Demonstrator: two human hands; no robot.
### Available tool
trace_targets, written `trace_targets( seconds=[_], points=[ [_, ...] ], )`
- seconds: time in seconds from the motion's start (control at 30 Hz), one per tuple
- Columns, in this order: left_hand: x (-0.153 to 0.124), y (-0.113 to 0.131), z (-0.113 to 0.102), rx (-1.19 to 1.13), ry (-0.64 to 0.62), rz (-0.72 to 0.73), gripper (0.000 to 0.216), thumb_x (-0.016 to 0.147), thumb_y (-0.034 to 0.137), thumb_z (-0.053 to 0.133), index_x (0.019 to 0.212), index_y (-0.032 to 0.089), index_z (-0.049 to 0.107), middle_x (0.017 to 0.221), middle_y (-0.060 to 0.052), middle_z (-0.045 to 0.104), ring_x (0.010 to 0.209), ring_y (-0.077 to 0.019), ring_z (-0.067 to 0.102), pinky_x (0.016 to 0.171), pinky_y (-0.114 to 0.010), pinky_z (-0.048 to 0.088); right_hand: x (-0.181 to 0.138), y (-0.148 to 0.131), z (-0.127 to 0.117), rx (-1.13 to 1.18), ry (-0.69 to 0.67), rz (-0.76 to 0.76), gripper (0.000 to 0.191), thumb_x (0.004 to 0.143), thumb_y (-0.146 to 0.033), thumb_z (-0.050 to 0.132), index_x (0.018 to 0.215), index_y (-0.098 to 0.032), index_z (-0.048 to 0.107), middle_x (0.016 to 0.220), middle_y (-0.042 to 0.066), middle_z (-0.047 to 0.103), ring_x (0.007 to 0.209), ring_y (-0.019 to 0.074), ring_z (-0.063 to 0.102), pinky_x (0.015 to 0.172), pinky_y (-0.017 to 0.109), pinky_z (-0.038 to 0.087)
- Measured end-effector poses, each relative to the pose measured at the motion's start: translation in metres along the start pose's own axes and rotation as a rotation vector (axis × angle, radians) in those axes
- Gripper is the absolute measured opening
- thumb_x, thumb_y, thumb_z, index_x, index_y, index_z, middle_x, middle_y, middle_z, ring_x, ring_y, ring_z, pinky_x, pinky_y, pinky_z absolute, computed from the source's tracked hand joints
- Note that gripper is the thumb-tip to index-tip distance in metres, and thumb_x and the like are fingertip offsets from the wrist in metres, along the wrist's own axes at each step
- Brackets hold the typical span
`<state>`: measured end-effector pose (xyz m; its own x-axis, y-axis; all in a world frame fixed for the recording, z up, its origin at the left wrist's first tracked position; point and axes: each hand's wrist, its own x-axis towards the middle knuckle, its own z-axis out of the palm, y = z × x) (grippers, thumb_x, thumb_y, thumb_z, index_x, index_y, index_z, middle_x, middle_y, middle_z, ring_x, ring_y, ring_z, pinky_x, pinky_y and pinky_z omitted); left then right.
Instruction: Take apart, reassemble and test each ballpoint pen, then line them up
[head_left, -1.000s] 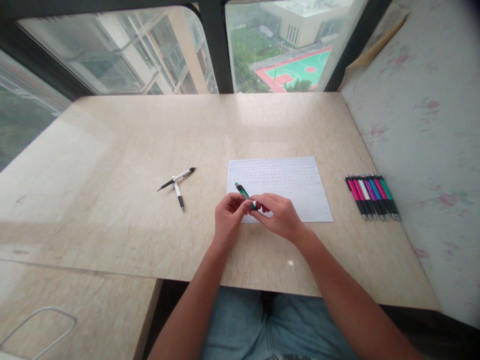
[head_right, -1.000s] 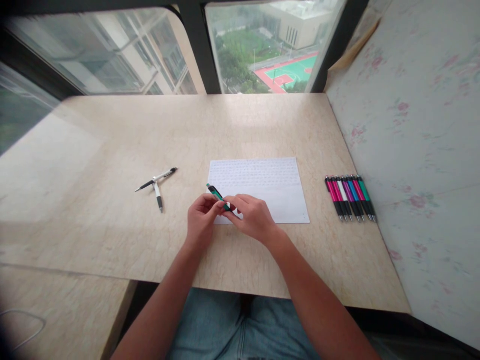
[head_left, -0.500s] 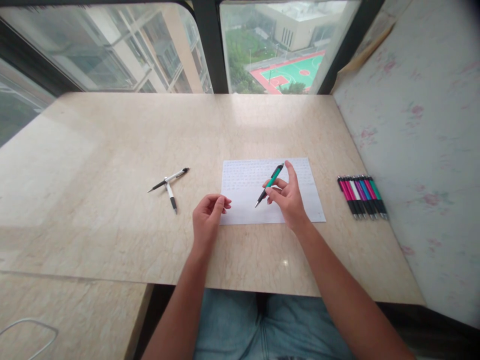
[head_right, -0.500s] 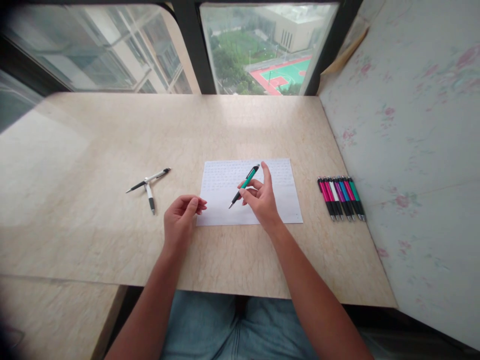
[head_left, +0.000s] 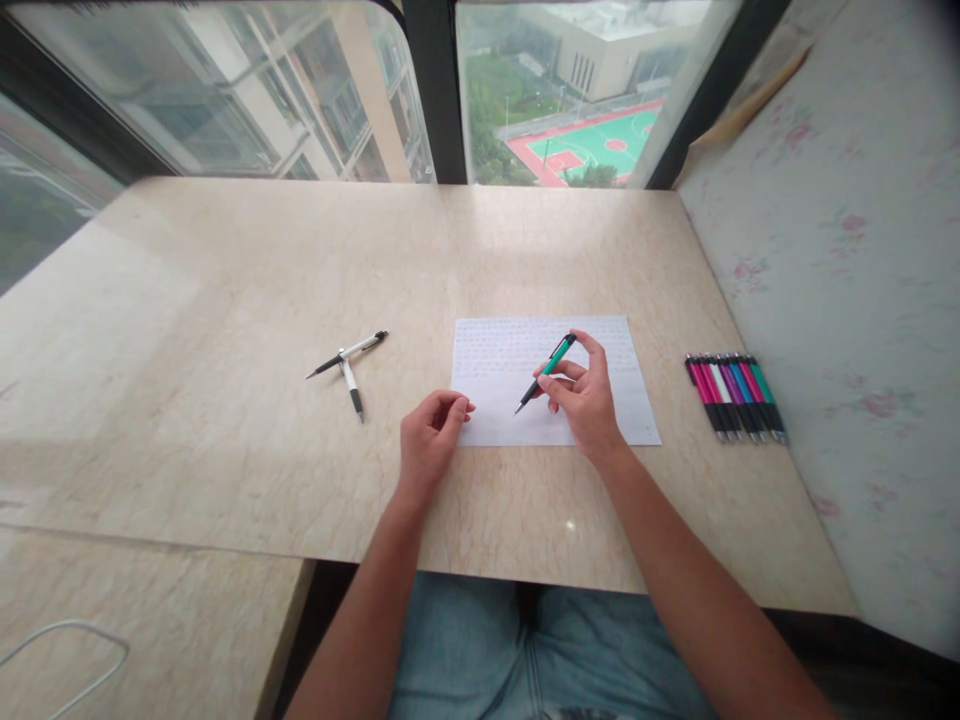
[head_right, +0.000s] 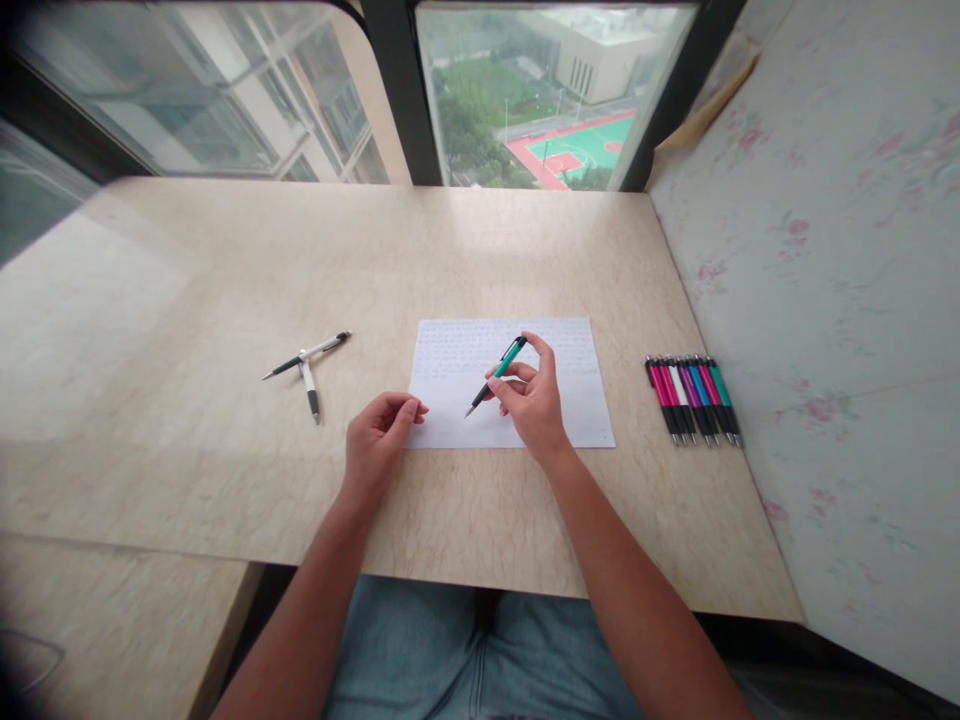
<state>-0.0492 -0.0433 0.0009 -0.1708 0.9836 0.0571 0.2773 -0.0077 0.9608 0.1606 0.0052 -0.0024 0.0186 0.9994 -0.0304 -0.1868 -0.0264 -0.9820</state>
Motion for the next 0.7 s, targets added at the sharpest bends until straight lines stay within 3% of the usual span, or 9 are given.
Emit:
trace_targets(
  seconds=[0.2,0.43,0.7],
  points=[
    [0.0006,-0.0007,0.0000,-0.024,0.015,-0.010,0.018,0.089,0.035,0.062,0.087,0.018,0.067,0.083,-0.004,0.072,0.072,-0.0148,0.066,0.069,-0.027,0.052,0.0012,-0.0030,-0.0007,0.047,0.039,0.027,0.094,0.077,-0.036,0.072,0.151,-0.034,0.014,0.095,0.001,0.066,0.070,0.0137,0.064,0.043,0.019,0.043],
    [0.0007,-0.0021,0.0008,-0.006,0.005,0.009,0.018,0.089,0.036,0.061,0.086,0.018,0.067,0.082,-0.004,0.072,0.072,-0.0151,0.066,0.068,-0.027,0.051,0.0011,-0.0044,-0.0006,0.101,0.073,0.053,0.097,0.076,-0.034,0.073,0.152,-0.034,0.012,0.095,-0.001,0.065,0.070,0.0127,0.063,0.046,0.019,0.044],
    [0.0013,-0.0004,0.0016,0.019,0.006,0.005,0.019,0.090,0.036,0.061,0.085,0.018,0.067,0.081,-0.004,0.072,0.071,-0.0150,0.066,0.067,-0.026,0.050,0.0019,-0.0024,-0.0017,0.055,0.089,-0.028,0.082,0.076,-0.032,0.073,0.143,-0.032,0.025,0.094,0.001,0.067,0.076,0.0151,0.066,0.046,0.020,0.044]
  ],
)
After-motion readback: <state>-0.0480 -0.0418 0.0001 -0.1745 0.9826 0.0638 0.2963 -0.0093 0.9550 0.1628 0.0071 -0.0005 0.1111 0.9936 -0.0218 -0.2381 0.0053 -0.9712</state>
